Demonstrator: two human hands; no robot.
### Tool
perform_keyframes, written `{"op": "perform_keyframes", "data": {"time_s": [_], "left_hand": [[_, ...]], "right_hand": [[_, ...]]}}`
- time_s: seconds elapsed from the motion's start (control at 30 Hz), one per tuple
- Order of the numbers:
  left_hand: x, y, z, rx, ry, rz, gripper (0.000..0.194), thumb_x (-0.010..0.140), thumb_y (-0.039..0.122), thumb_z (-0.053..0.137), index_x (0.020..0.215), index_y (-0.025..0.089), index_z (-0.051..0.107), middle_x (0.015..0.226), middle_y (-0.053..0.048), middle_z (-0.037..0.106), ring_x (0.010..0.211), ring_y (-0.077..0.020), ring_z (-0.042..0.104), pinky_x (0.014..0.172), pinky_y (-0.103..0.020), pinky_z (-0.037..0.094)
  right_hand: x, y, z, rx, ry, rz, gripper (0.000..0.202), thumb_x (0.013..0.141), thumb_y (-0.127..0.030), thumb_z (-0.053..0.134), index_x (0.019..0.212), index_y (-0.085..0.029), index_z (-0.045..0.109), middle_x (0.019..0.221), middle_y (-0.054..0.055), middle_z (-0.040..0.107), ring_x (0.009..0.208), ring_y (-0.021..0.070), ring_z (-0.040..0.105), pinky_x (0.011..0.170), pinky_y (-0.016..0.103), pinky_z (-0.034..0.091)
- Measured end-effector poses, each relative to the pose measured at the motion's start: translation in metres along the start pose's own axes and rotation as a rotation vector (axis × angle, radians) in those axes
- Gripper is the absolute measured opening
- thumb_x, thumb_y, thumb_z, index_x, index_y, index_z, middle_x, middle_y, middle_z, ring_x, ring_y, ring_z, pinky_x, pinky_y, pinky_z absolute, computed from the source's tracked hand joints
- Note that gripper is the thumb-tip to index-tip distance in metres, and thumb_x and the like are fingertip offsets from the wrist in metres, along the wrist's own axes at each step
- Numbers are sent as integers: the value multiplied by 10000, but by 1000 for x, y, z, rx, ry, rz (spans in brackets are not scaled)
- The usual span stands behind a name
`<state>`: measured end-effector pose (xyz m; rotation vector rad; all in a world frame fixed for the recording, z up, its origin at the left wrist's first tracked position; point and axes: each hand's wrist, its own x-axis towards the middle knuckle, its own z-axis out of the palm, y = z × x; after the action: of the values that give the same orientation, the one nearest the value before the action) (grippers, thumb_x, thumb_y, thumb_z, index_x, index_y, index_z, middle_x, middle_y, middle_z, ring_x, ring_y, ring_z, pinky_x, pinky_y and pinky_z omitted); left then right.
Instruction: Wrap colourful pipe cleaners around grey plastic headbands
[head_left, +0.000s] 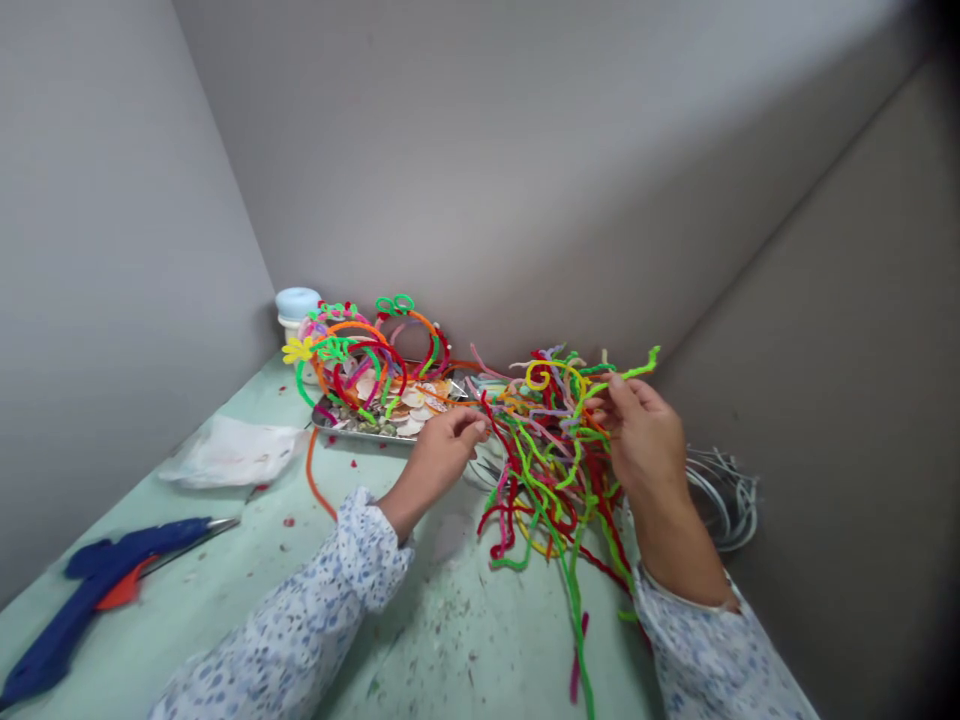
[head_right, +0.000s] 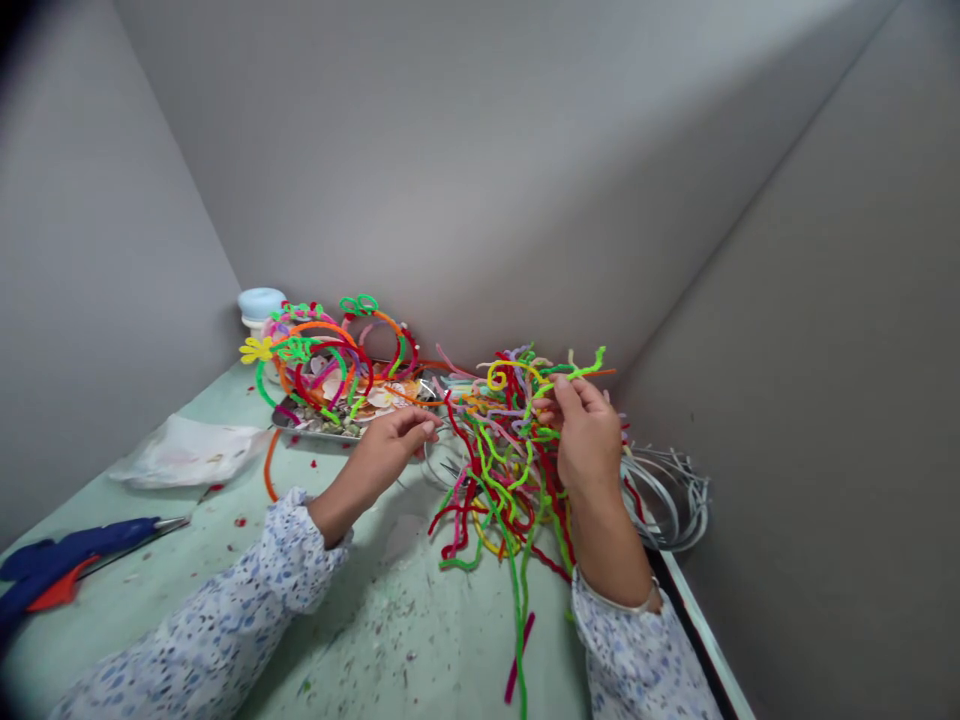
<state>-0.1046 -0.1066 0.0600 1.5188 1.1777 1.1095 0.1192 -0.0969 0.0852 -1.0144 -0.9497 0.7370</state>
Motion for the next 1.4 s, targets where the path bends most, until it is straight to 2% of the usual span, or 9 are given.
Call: {"op": "perform_keyframes", "data": {"time_s": [0.2, 0.3, 0.4, 0.57, 0.7, 0.93, 1.07, 1.2, 1.4], "left_hand": [[-11, 3, 19, -201, -144, -27, 318, 803, 237, 537, 1100, 160, 619, 1030, -75, 666, 577, -89, 537, 555, -228, 417], [-16, 2, 27, -255, -214, 2, 393, 795, 241, 576, 1185, 187, 583, 1089, -73, 653, 644, -101, 564, 585, -226, 432], [-18, -1, 30, -266, -251, 35, 264, 796, 278, 600, 1032, 170, 649, 938, -45, 674, 697, -119, 568, 633, -227, 440], [-15, -4, 27, -252, -145, 14, 155, 799, 304, 598, 806, 152, 627, 681, 6, 609, 604, -106, 536, 557, -207, 393], [-11, -5, 24, -309, -38, -20, 163, 815, 323, 574, 811, 161, 578, 559, 27, 573, 519, -99, 501, 517, -203, 371], [-2, -7, 9, -425, 144, 30, 192, 828, 355, 557, 788, 170, 526, 581, 24, 580, 473, -82, 493, 456, -185, 349], [-2, -10, 11, -481, 69, -36, 180, 823, 341, 568, 792, 171, 520, 564, 39, 549, 458, -70, 484, 458, -178, 349], [-8, -9, 17, -549, -86, -86, 142, 787, 286, 608, 821, 162, 548, 619, 30, 568, 472, -60, 488, 468, -176, 348], [-9, -7, 17, -509, -111, -117, 116, 759, 245, 622, 802, 152, 567, 678, 14, 595, 495, -54, 493, 484, -179, 354]], "right_hand": [[-20, -2, 9, 182, -192, 228, 251, 673, -377, 768, 792, -185, 656, 715, -22, 651, 583, 72, 609, 493, 132, 468], [-34, -3, 19, 54, -351, 253, 215, 758, -396, 697, 826, -195, 666, 695, -15, 653, 583, 83, 595, 537, 162, 478], [-44, -5, 27, -162, -479, 185, 230, 818, -412, 629, 775, -187, 654, 673, -9, 647, 607, 105, 594, 603, 207, 485], [-44, -4, 26, -282, -490, 122, 245, 825, -408, 604, 939, -203, 674, 857, 22, 707, 769, 150, 640, 677, 250, 488], [-40, 8, 18, -491, -668, 52, 290, 851, -348, 559, 1093, -225, 662, 1074, 46, 701, 944, 187, 645, 805, 306, 486], [-32, 23, -3, -977, -822, -135, 211, 850, -267, 539, 945, -244, 726, 958, 37, 732, 869, 216, 661, 798, 341, 476], [-32, 16, 0, -809, -621, -181, 330, 842, -206, 525, 1146, -255, 644, 1105, 42, 681, 920, 192, 637, 828, 333, 479], [-42, 16, 15, -514, -761, -143, 508, 820, -161, 531, 1312, -288, 512, 1292, 33, 567, 979, 169, 612, 842, 306, 484], [-47, 23, 20, -461, -830, -2, 375, 851, -239, 532, 1221, -233, 595, 945, 15, 694, 811, 156, 619, 722, 269, 475]]}}
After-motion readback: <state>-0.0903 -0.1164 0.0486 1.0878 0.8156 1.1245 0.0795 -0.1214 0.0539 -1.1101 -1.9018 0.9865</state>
